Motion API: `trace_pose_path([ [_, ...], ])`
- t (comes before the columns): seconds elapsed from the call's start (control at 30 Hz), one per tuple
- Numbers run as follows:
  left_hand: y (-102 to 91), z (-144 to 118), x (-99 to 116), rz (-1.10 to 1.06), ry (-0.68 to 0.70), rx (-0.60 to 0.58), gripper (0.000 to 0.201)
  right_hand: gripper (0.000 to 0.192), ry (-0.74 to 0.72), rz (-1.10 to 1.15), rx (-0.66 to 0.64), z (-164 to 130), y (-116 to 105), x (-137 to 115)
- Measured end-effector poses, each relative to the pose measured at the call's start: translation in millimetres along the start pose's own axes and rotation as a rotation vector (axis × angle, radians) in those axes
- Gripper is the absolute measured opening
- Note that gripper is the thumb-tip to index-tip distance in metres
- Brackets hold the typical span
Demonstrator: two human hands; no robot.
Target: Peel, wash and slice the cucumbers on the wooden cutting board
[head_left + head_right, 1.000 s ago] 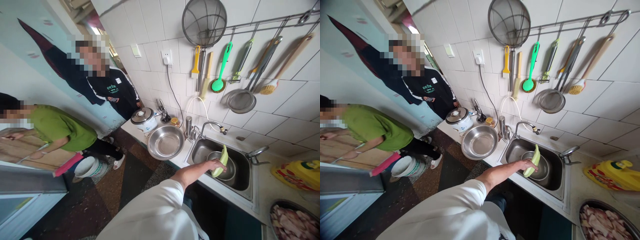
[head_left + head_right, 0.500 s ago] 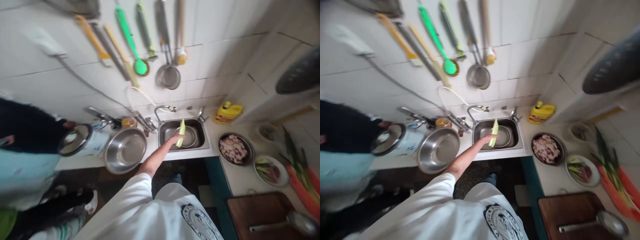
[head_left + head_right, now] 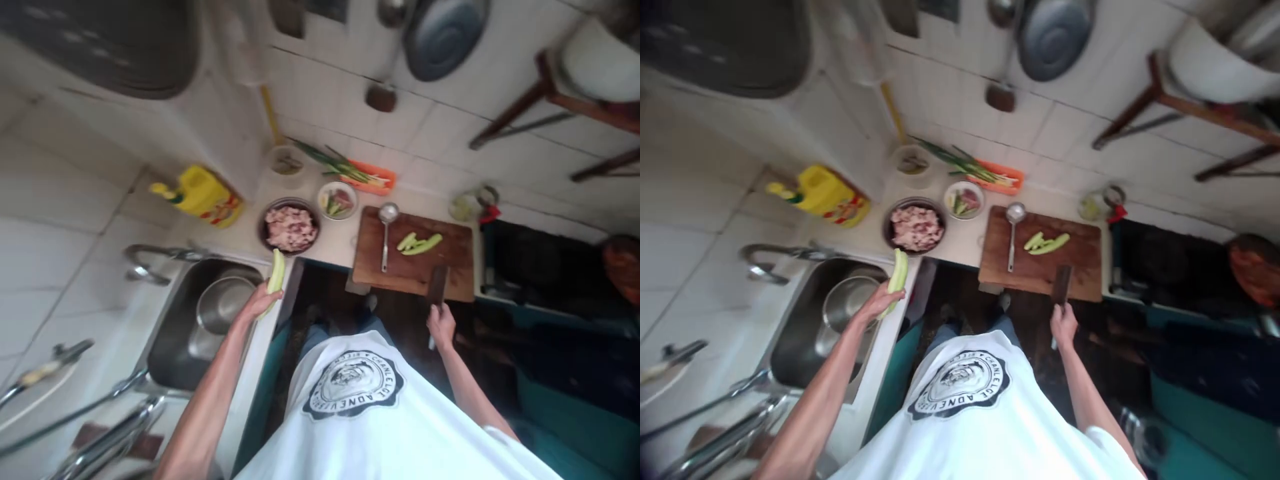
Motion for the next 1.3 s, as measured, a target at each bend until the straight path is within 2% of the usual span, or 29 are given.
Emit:
trace_pose_path([
  [0.1, 72.8, 4.0, 85.8, 0.141, 0.178, -0.092, 0.027, 0.050, 0.075, 0.056, -0.095, 18.0, 13.8, 31.7],
  [0.27, 207.6, -3.6, 224.4, 0.367, 0.437, -0.142, 0.039, 0.044, 0.031, 0.134, -0.204, 51.6, 18.1, 81.3],
  [0.37, 294.8, -11.0, 296.2, 0.408, 0.517, -0.172, 0.037, 0.046, 0.014, 0.159, -0.224, 79.6, 19.5, 102.0],
  [0.43, 353.4, -18.5, 337.2, 0.423, 0.559, -0.141, 0.040, 0.047, 0.026, 0.174, -0.221, 100.0, 22.7, 112.8],
  [0.53, 436.9, -34.8, 381.7, 0.512, 0.615, -0.083, 0.048, 0.049, 0.048, 0.192, -0.221, 129.2, 31.7, 124.2],
  [0.6, 485.8, -48.4, 398.2, 0.567, 0.651, -0.062, 0.053, 0.051, 0.061, 0.204, -0.218, 147.2, 39.8, 127.5],
  [0.7, 544.0, -69.0, 406.1, 0.607, 0.673, -0.044, 0.062, 0.053, 0.093, 0.248, -0.215, 171.3, 53.3, 125.3],
  [0.77, 570.9, -80.7, 404.6, 0.624, 0.674, -0.011, 0.059, 0.055, 0.109, 0.283, -0.220, 184.6, 62.0, 119.9],
  [0.83, 587.6, -89.5, 400.5, 0.630, 0.686, 0.033, 0.053, 0.056, 0.107, 0.310, -0.228, 194.6, 69.7, 113.0],
  [0.9, 593.6, -95.5, 394.2, 0.622, 0.717, 0.050, 0.054, 0.056, 0.092, 0.331, -0.236, 200.2, 76.3, 106.1],
  [1.0, 579.5, -97.4, 380.5, 0.561, 0.807, -0.006, 0.060, 0.055, 0.084, 0.352, -0.250, 200.8, 83.2, 98.0],
  [1.07, 552.3, -91.1, 369.0, 0.494, 0.869, -0.007, 0.058, 0.058, 0.104, 0.337, -0.249, 198.2, 85.4, 95.0],
  [1.13, 512.8, -75.6, 356.6, 0.445, 0.850, 0.105, 0.049, 0.060, 0.125, 0.307, -0.237, 195.7, 85.8, 93.8],
  [1.23, 449.8, -38.9, 336.7, 0.479, 0.587, 0.393, 0.043, 0.063, 0.132, 0.267, -0.222, 194.1, 83.7, 94.8],
  [1.3, 422.9, -14.0, 324.8, 0.529, 0.398, 0.452, 0.045, 0.066, 0.126, 0.245, -0.232, 194.4, 81.0, 96.9],
])
Point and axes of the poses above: each hand's wrist, its own z-axis towards the middle knuckle, its own y-axis out of the palm, x = y × z, the point moved 2 cm from there along z, towards the middle knuckle, and after that the axes turned 11 degrees about x, right-handed, at the moved point
